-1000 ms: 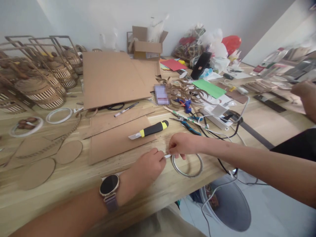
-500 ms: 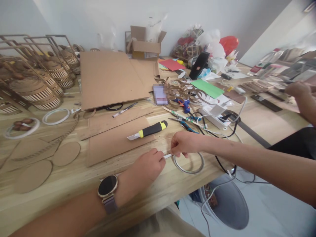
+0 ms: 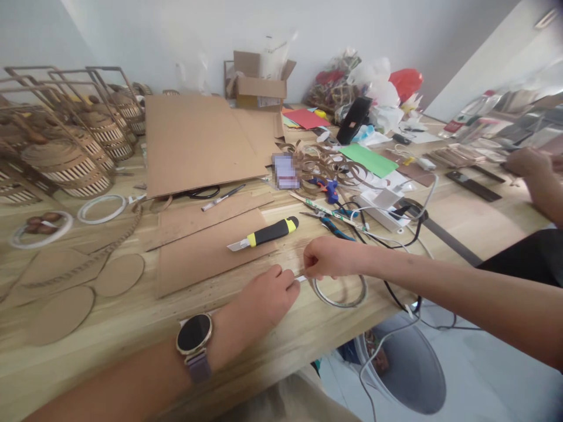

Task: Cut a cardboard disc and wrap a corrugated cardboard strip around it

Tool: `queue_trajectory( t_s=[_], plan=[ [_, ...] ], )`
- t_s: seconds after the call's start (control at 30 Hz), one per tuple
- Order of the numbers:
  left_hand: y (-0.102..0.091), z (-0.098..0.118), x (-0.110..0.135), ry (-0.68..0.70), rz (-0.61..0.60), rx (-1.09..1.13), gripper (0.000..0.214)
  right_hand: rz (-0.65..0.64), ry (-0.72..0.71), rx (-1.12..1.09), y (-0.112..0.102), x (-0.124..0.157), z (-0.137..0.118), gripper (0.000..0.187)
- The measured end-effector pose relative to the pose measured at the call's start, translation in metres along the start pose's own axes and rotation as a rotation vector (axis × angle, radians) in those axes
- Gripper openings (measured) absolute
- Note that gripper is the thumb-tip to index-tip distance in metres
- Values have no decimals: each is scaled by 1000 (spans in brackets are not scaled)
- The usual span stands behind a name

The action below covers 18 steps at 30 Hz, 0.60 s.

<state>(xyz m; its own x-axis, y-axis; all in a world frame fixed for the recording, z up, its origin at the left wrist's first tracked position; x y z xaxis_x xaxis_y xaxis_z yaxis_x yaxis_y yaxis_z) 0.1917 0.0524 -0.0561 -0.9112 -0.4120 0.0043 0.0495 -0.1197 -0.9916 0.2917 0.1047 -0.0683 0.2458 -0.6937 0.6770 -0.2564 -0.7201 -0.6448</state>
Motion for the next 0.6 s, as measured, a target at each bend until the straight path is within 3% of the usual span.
queue_trajectory(
  t_s=[0.37, 0.6],
  plan=[
    [0, 1, 6, -36, -47, -22, 19, -33, -60, -6, 5, -2, -4, 16],
    [1, -12, 15, -127, -14, 6, 20, -7, -91, 25, 3, -2, -21, 19]
  ],
)
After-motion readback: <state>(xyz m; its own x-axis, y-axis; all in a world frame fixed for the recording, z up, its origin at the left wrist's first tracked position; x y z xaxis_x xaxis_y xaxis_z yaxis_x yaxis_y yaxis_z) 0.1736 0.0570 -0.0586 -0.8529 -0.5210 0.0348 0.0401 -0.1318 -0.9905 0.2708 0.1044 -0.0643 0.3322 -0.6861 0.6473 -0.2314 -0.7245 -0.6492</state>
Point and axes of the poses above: each hand's wrist, its own x-axis away from the middle knuckle, its own y-axis out of the palm, z = x × y, the point moved 9 cm from there along -x, towards the middle knuckle, and after that the axes turned 7 degrees about -y, right-handed, at the moved point
